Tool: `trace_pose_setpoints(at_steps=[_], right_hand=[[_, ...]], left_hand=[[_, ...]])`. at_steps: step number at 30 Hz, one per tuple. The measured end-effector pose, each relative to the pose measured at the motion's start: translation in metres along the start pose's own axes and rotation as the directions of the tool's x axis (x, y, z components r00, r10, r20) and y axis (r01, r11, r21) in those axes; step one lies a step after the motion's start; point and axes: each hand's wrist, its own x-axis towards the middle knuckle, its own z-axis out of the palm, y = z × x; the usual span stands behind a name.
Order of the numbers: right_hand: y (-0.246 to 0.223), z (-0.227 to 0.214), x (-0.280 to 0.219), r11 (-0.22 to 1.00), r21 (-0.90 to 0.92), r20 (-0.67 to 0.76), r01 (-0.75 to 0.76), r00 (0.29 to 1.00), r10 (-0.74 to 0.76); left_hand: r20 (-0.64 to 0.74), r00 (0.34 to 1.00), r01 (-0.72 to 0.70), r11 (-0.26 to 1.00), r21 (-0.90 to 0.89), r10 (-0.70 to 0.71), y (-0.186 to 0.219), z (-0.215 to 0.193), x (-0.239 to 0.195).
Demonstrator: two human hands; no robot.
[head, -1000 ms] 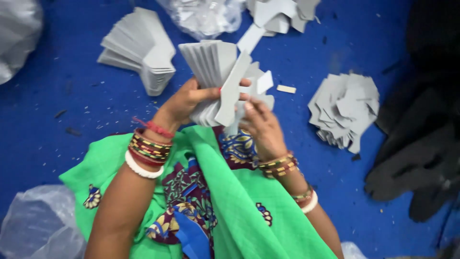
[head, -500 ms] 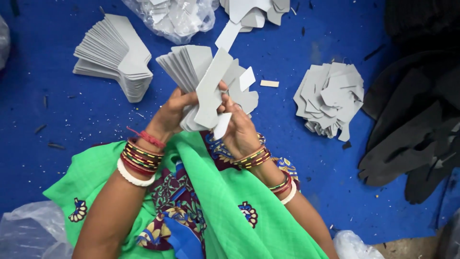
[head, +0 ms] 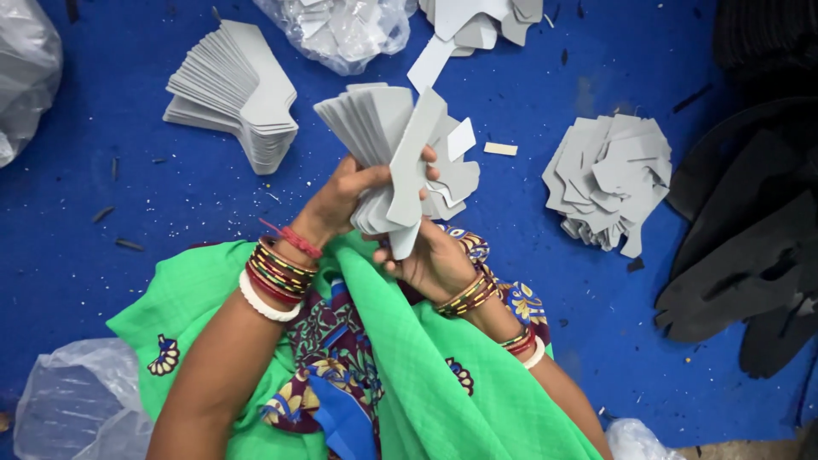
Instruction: The person sorts and stacks white shoe components on the floor.
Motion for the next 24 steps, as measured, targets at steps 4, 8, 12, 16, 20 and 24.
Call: trace_pose_setpoints(at_steps=[4,8,12,16,20,24], right_hand=[[0.003,-0.03,0.005,0.991,-0.115,0.087,0.068,0.994,-0.058],[-0.019,-0.007,-0.002,0.862,-0.39,-0.247,0.325,0.864,-0.438],[-0.046,0.058,-0.021,0.671,-0.479,-0.153,0.566,0.699,-0.698],[-0.038,0.06,-0.007,0.546,-0.675,-0.02,0.497,0.727,-0.686],[-0.028,0.051,0.01,0.375,-0.822,0.061,0.428,0.721,-0.69],[-0.03,0.058,0.011,0.314,-0.856,0.085,0.411,0.71,-0.699]], left_hand=[[0.021,0.999,-0.032,0.999,0.021,0.032,0.009,0.006,0.001],[-0.012,0.998,-0.067,0.993,0.097,0.068,0.011,-0.001,0.0],[-0.087,0.996,-0.025,0.994,0.106,0.034,0.013,-0.001,0.001],[-0.171,0.985,-0.012,0.991,0.132,0.035,-0.003,-0.014,0.002],[-0.288,0.957,0.021,0.978,0.207,0.04,-0.019,-0.03,-0.004],[-0.34,0.935,0.051,0.906,0.421,0.105,-0.024,-0.036,0.001]])
